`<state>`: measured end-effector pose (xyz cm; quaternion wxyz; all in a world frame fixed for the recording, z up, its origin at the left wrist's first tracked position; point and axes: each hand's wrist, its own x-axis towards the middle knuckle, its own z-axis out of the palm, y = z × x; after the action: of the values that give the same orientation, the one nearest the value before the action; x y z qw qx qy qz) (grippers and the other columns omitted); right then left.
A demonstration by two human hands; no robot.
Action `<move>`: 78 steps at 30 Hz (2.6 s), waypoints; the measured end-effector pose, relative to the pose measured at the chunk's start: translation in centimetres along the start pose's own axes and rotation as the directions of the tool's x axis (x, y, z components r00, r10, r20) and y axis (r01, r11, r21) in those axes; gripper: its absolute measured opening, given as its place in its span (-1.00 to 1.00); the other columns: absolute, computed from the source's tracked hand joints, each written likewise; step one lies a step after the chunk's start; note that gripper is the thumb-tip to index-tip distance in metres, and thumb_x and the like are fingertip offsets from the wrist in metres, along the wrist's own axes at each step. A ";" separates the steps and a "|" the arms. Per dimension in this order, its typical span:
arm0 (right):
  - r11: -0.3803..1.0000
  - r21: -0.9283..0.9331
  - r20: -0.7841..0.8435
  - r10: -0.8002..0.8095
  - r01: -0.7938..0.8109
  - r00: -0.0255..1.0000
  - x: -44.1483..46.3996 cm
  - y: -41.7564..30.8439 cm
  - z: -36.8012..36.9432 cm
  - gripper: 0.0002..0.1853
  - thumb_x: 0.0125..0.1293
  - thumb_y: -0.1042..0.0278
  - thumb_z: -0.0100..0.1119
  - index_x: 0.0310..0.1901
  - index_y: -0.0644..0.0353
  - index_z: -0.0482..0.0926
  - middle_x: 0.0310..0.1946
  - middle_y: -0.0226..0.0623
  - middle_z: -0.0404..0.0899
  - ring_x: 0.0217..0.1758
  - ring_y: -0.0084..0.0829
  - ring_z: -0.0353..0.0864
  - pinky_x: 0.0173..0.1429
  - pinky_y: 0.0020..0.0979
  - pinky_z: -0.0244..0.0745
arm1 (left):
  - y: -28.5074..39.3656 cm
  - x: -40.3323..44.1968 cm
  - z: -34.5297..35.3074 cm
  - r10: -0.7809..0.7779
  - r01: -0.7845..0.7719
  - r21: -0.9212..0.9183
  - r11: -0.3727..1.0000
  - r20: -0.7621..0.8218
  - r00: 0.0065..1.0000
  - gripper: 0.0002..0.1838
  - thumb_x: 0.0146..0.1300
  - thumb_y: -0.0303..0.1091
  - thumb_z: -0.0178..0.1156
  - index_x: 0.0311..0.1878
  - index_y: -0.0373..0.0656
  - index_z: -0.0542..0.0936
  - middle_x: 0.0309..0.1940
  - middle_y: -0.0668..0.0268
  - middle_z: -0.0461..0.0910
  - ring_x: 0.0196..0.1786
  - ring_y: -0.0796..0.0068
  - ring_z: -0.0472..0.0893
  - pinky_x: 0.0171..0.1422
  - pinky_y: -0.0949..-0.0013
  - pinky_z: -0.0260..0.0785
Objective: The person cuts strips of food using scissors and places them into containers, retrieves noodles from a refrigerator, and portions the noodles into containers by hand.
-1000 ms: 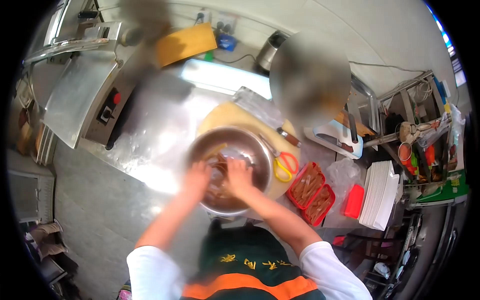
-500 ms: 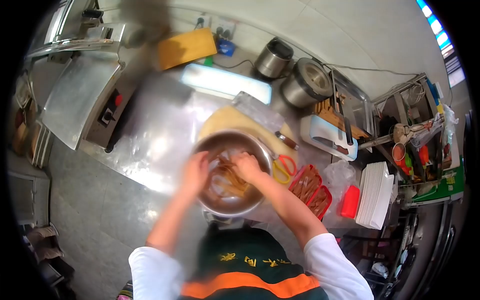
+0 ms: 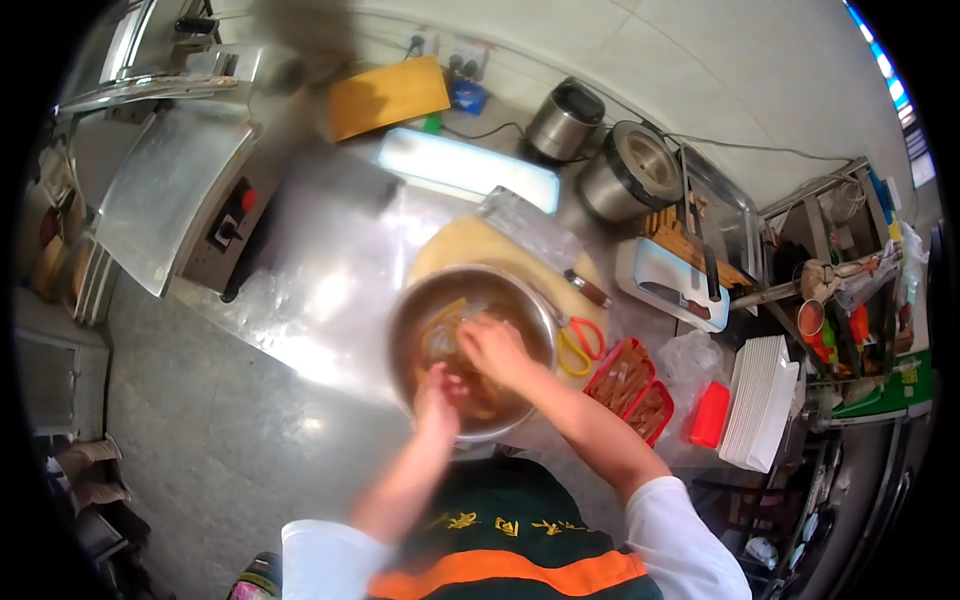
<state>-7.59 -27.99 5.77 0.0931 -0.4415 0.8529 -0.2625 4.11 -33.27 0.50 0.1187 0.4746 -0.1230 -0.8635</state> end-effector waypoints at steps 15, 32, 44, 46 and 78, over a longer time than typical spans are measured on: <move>0.967 -0.077 0.346 -0.201 0.241 0.916 5.0 1.5 -2.8 -0.94 -0.03 0.42 0.04 -0.49 0.12 0.51 -0.58 -0.24 0.51 -0.41 -0.17 0.50 -0.30 -0.22 0.39 | 2.3 -3.6 1.5 0.383 -0.448 0.511 0.734 0.234 0.894 -0.64 0.31 -0.35 -0.20 0.15 -0.22 0.27 -0.28 0.24 0.50 -0.37 0.54 0.51 -0.32 0.56 0.35; 0.976 -0.210 0.021 0.066 -0.060 0.998 1.4 4.8 4.7 -0.86 -0.09 0.33 0.18 -0.51 0.15 0.43 -0.50 -0.24 0.48 -0.31 -0.21 0.50 -0.17 -0.24 0.42 | 4.6 1.9 1.0 0.620 -0.687 0.649 0.327 0.401 0.674 -0.82 0.29 -0.34 -0.15 -0.16 -0.19 0.38 -0.51 0.45 0.31 -0.52 0.72 0.29 -0.45 0.60 0.17; 0.708 0.669 0.198 0.124 -0.226 0.972 1.0 0.4 -5.3 -0.86 0.04 0.43 0.15 -0.43 0.25 0.40 -0.62 -0.39 0.48 -0.52 -0.65 0.44 -0.40 -0.55 0.34 | 4.9 -2.9 3.0 0.340 -0.408 0.240 0.881 0.279 0.898 -0.79 0.31 -0.26 -0.13 -0.20 -0.19 0.39 -0.37 0.29 0.50 -0.63 0.75 0.10 -0.56 0.66 0.00; 0.851 0.496 0.230 0.062 -0.172 0.971 -0.1 0.1 -5.3 -0.88 0.09 0.42 0.15 -0.36 0.22 0.44 -0.52 -0.41 0.49 -0.40 -0.63 0.49 -0.33 -0.56 0.36 | 4.4 -2.3 3.5 0.176 -0.232 0.158 0.960 0.305 0.936 -0.73 0.30 -0.20 -0.14 -0.15 -0.21 0.38 -0.23 0.17 0.53 -0.64 0.72 0.13 -0.55 0.64 0.05; 0.962 0.265 -0.100 -0.047 0.072 0.994 1.3 -4.7 -10.8 -0.85 -0.03 0.44 0.20 -0.51 0.28 0.42 -0.61 -0.21 0.40 -0.59 -0.27 0.41 -0.49 -0.38 0.30 | 8.1 -5.1 8.7 0.507 -0.781 0.430 0.453 0.597 0.622 -0.77 0.32 -0.20 -0.14 -0.35 -0.13 0.37 -0.58 0.49 0.27 -0.56 0.75 0.27 -0.47 0.70 0.08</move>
<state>-9.24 -27.29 17.48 0.1045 -0.4375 0.7994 -0.3984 0.17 -38.38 11.69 0.2430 0.2188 -0.6123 -0.7198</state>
